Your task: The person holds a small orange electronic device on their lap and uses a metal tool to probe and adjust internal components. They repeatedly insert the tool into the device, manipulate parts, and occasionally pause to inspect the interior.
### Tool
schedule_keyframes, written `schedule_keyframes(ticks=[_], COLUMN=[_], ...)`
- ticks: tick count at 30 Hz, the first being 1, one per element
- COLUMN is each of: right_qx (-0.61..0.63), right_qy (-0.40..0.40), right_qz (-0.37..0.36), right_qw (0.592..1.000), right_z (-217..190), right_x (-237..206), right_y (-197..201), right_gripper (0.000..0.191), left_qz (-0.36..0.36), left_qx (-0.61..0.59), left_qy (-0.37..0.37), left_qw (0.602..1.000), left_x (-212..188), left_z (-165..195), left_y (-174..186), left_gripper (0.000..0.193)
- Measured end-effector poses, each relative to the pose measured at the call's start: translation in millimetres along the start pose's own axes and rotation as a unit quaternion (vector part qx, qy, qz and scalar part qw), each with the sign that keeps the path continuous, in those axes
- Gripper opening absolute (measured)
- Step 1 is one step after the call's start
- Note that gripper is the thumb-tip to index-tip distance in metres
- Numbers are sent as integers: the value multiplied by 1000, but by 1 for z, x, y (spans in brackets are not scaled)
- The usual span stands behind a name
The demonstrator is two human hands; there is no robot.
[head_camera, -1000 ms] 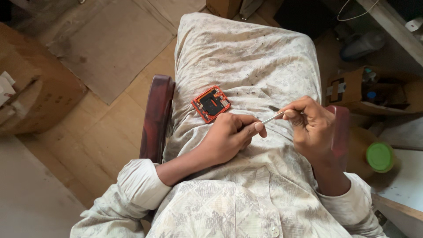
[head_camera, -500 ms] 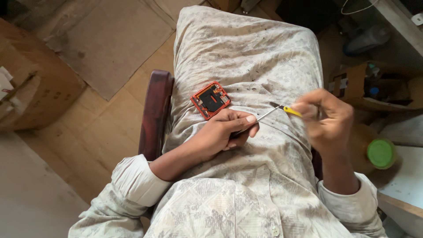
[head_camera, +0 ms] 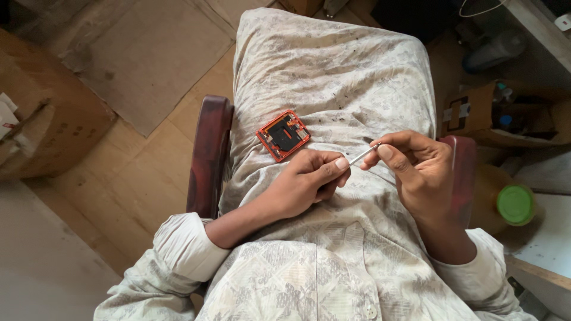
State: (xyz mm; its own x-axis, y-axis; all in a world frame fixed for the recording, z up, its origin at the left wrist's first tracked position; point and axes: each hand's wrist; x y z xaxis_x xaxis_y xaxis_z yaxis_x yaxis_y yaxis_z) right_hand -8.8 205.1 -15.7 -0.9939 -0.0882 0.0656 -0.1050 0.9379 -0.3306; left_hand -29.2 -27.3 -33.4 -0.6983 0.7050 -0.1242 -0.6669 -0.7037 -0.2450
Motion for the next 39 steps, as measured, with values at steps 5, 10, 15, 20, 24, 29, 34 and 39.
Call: schedule_keyframes(ticks=[5, 10, 15, 20, 24, 29, 34, 39], right_qx=[-13, 21, 38, 6, -107, -277, -396, -398], right_qy=[6, 31, 53, 52, 93, 220, 285, 292], right_qz=[9, 22, 27, 62, 95, 99, 98, 86], right_qw=[1000, 999, 998, 997, 985, 930, 867, 865], right_z=[5, 15, 17, 17, 17, 17, 12, 13], right_x=[-3, -3, -2, 0, -1, 0, 4, 4], right_y=[5, 2, -2, -10, -18, -26, -29, -28], right_gripper=[10, 5, 8, 11, 12, 15, 15, 14], left_qz=[26, 49, 86, 136, 169, 163, 152, 117], left_qx=[52, 102, 179, 260, 301, 246, 152, 9], left_qy=[-8, -10, -25, -33, -90, -24, -25, -19], left_qw=[998, 993, 980, 955, 934, 955, 976, 993], left_x=[-2, -4, -4, -7, -9, -6, -4, 1], left_z=[6, 12, 19, 27, 32, 31, 17, -1], left_y=[-4, -9, -15, -20, -24, -28, -30, -27], left_gripper=[42, 41, 40, 31, 27, 28, 32, 33])
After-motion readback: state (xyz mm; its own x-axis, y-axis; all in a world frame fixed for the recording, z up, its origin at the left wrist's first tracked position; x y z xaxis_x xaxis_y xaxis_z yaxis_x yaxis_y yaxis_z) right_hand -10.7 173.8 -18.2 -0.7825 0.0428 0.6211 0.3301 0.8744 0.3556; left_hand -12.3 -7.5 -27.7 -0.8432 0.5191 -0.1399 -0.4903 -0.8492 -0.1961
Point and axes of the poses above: each hand's wrist, its own x-axis towards the middle knuckle, its own y-axis out of the back of the hand, z = x × y, and after that the axes turned 12 degrees about x, right-handed
